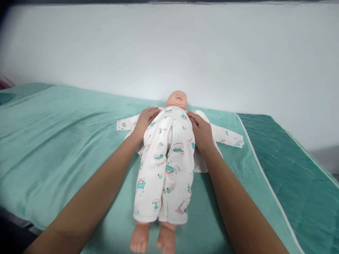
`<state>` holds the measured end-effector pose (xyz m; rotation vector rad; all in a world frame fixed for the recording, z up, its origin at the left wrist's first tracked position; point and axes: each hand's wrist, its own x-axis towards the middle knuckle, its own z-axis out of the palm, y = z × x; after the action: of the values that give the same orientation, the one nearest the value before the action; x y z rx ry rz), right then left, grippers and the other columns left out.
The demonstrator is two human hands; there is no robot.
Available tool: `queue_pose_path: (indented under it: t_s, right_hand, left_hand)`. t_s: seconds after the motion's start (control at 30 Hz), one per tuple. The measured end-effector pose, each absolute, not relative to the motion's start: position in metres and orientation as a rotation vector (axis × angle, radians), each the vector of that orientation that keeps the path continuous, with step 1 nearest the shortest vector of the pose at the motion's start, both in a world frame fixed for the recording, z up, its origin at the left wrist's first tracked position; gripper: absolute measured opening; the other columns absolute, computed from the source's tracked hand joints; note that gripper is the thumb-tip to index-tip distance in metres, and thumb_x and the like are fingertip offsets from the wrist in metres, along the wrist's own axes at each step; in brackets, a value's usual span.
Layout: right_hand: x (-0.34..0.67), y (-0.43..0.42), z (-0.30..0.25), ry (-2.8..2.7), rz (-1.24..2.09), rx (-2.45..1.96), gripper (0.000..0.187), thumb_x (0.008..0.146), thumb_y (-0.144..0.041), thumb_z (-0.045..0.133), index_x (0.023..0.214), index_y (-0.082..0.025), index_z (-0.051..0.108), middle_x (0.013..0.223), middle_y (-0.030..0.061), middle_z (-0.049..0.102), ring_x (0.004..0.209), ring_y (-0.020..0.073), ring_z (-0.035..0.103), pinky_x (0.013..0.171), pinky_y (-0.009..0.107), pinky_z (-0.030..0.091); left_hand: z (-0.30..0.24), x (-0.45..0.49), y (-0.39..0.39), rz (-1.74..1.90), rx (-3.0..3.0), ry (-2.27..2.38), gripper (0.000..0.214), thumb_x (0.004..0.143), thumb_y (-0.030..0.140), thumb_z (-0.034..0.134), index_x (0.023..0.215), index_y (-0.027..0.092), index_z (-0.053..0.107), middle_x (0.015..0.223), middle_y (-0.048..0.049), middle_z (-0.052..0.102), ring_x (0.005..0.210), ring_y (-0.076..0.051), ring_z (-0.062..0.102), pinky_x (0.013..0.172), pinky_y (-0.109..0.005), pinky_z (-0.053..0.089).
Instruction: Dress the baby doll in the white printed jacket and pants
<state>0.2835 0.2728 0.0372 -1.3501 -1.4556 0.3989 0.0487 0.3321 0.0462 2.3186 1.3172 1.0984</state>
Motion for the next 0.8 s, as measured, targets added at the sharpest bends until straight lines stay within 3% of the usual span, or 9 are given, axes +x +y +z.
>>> queue_pose_path:
  t_s: [0.1,0.2,0.33,0.47,0.6,0.8]
  right_hand:
    - [0.273,0.23,0.035,-1.392,0.416,-1.359,0.037,0.095,-0.037,0.048,0.124,-0.026,0.068,0.131,0.0045,0.067,0.123,0.0222,0.059,0.11,0.044,0.04]
    - [0.255,0.173,0.034,-1.341,0.415,-1.361,0.04,0.096,-0.039,0.049,0.132,-0.027,0.062,0.142,0.0043,0.059,0.135,0.022,0.051,0.116,0.045,0.034]
    - [0.223,0.093,0.035,-1.479,0.443,-1.351,0.039,0.094,-0.037,0.055,0.132,-0.03,0.058,0.156,0.0038,0.042,0.148,0.0236,0.032,0.121,0.051,0.026]
    - [0.2,0.036,0.035,-1.745,0.459,-1.353,0.039,0.091,-0.035,0.059,0.13,-0.03,0.055,0.162,0.0044,0.029,0.153,0.0284,0.015,0.118,0.059,0.03]
    - [0.186,0.02,0.032,-1.767,0.259,-1.481,0.029,0.089,-0.032,0.059,0.117,-0.024,0.058,0.16,0.0105,0.033,0.152,0.0328,0.017,0.112,0.062,0.037]
    - [0.167,0.028,0.041,-1.907,-0.095,-1.63,0.008,0.089,-0.021,0.055,0.095,-0.021,0.062,0.153,0.0146,0.043,0.146,0.0399,0.029,0.109,0.067,0.032]
  left_hand:
    - [0.037,0.034,0.301,0.959,2.42,1.488,0.043,0.094,0.028,0.046,0.135,0.023,0.057,0.153,-0.007,0.046,0.141,-0.025,0.036,0.117,-0.042,0.031]
    - [0.029,0.021,0.267,0.751,2.486,1.591,0.049,0.092,0.03,0.049,0.141,0.022,0.051,0.16,-0.0069,0.033,0.147,-0.029,0.025,0.117,-0.045,0.031]
    - [0.021,0.011,0.226,0.694,2.474,1.707,0.04,0.096,0.024,0.041,0.131,0.021,0.06,0.152,-0.0073,0.046,0.143,-0.028,0.034,0.114,-0.044,0.034]
    - [0.018,0.005,0.2,0.693,2.439,1.781,0.039,0.099,0.027,0.035,0.125,0.023,0.063,0.142,-0.0061,0.057,0.131,-0.025,0.048,0.11,-0.042,0.036]
    - [0.022,0.003,0.192,0.682,2.403,1.801,0.038,0.098,0.025,0.035,0.124,0.024,0.063,0.14,-0.0049,0.059,0.13,-0.024,0.05,0.109,-0.04,0.036]
    - [0.027,0.004,0.192,0.676,2.368,1.83,0.037,0.097,0.021,0.035,0.12,0.023,0.064,0.137,-0.0049,0.061,0.128,-0.024,0.05,0.107,-0.039,0.036]
